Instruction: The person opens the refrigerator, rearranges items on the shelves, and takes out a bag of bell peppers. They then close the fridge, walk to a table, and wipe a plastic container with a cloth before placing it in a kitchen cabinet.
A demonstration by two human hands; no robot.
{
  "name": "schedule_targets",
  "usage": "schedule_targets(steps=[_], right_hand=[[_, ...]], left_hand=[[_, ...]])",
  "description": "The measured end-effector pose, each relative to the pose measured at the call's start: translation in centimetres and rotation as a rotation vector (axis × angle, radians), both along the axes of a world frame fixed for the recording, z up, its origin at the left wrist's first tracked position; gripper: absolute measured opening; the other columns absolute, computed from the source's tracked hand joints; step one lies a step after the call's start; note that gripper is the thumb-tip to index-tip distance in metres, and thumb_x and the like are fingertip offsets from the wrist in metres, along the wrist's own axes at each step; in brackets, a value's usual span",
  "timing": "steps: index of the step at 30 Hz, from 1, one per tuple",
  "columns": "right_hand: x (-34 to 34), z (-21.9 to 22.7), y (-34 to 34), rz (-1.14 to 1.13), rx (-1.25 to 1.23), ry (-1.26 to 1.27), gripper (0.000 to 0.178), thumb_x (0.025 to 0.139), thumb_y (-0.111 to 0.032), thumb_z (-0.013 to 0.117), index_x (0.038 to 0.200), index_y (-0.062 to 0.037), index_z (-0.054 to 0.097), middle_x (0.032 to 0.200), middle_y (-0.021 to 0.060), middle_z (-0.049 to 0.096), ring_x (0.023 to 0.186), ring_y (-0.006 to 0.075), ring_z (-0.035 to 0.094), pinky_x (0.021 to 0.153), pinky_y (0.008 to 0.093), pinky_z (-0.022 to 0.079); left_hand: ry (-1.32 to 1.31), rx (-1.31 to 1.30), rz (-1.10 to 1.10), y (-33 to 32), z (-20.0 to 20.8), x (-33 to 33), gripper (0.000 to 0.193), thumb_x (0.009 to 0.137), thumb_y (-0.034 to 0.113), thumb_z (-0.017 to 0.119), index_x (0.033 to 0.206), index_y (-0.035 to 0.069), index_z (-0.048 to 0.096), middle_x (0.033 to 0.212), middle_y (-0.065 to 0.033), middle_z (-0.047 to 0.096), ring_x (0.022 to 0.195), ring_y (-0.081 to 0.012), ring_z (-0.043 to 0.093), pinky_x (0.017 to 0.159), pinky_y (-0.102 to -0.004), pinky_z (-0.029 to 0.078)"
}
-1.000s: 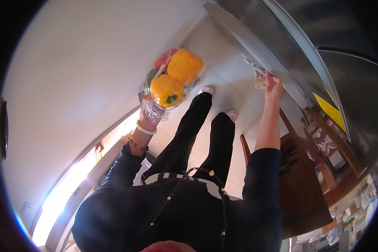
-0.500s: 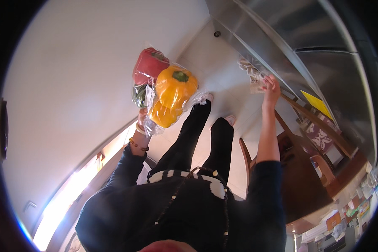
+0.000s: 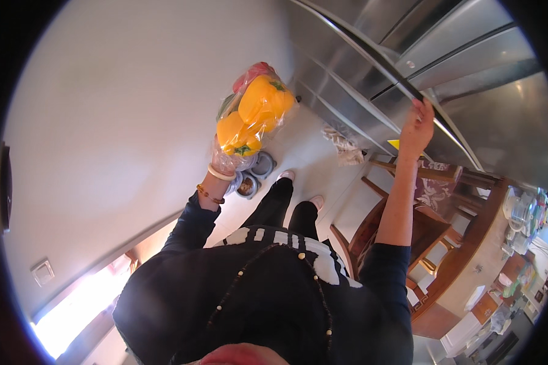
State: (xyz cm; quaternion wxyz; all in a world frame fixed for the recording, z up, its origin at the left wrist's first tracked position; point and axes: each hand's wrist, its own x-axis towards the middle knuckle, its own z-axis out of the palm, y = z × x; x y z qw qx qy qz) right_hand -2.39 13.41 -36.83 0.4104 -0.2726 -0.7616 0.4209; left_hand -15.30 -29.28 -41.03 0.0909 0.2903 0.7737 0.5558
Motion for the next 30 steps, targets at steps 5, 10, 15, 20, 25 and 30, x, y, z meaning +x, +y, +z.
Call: schedule_targets(steps=[5, 10, 15, 20, 25, 30], right_hand=[[0.0, 4.3, -1.4, -0.018, 0.070, -0.339, 0.033, 0.092, -0.016, 0.061, 0.120, 0.0025, 0.060, 0.109, 0.0091, 0.070, 0.097, 0.0159, 0.064, 0.081, 0.0299, 0.050], [-2.2, 8.5, -1.8, -0.232, 0.384, 0.100, 0.027, 0.090, -0.019, 0.065, 0.111, -0.0016, 0.064, 0.103, 0.0153, 0.069, 0.089, 0.0252, 0.065, 0.080, 0.0326, 0.051], [-4.7, 8.5, 1.4, -0.194, 0.184, -0.049, 0.038, 0.086, -0.018, 0.071, 0.116, 0.0031, 0.061, 0.094, 0.0075, 0.068, 0.083, 0.0153, 0.061, 0.078, 0.0288, 0.048], [-4.0, 8.6, 1.1, -0.203, 0.237, -0.122, 0.035, 0.084, -0.025, 0.069, 0.104, 0.0024, 0.059, 0.086, 0.0127, 0.064, 0.077, 0.0240, 0.060, 0.074, 0.0347, 0.048], [1.8, 9.9, -5.2, -0.118, 0.146, -0.057, 0.029, 0.088, -0.022, 0.064, 0.103, 0.0017, 0.057, 0.089, 0.0155, 0.065, 0.081, 0.0254, 0.062, 0.074, 0.0364, 0.049], [14.7, 10.2, -12.3, -0.043, 0.078, 0.104, 0.041, 0.093, -0.012, 0.061, 0.130, 0.0031, 0.051, 0.113, 0.0090, 0.061, 0.104, 0.0179, 0.058, 0.095, 0.0324, 0.045]], left_hand=[[-0.410, 0.292, -0.047, -0.5, 3.9, -0.4, 0.034, 0.094, 0.023, 0.061, 0.121, 0.002, 0.059, 0.113, -0.0090, 0.068, 0.104, -0.0239, 0.066, 0.086, -0.0352, 0.055], [-1.180, 1.016, -0.025, -1.6, 5.2, -0.5, 0.033, 0.102, 0.023, 0.049, 0.127, 0.000, 0.053, 0.118, -0.0091, 0.065, 0.109, -0.0230, 0.063, 0.087, -0.0365, 0.056], [-1.192, 0.874, 0.015, -2.0, 6.8, -1.2, 0.031, 0.100, 0.021, 0.053, 0.122, 0.000, 0.054, 0.111, -0.0102, 0.066, 0.096, -0.0215, 0.067, 0.084, -0.0356, 0.056], [-1.020, 0.812, 0.077, -2.0, 9.2, -0.5, 0.028, 0.096, 0.015, 0.058, 0.116, -0.004, 0.056, 0.103, -0.0117, 0.066, 0.090, -0.0212, 0.068, 0.077, -0.0344, 0.058], [-0.960, 0.762, 0.039, -2.4, 10.8, -0.3, 0.032, 0.093, 0.013, 0.062, 0.119, -0.005, 0.055, 0.107, -0.0119, 0.066, 0.090, -0.0207, 0.068, 0.077, -0.0346, 0.058], [-0.900, 0.787, -0.142, -1.1, 12.7, 0.3, 0.039, 0.092, 0.011, 0.062, 0.127, -0.004, 0.053, 0.115, -0.0117, 0.066, 0.096, -0.0217, 0.068, 0.084, -0.0351, 0.057]])
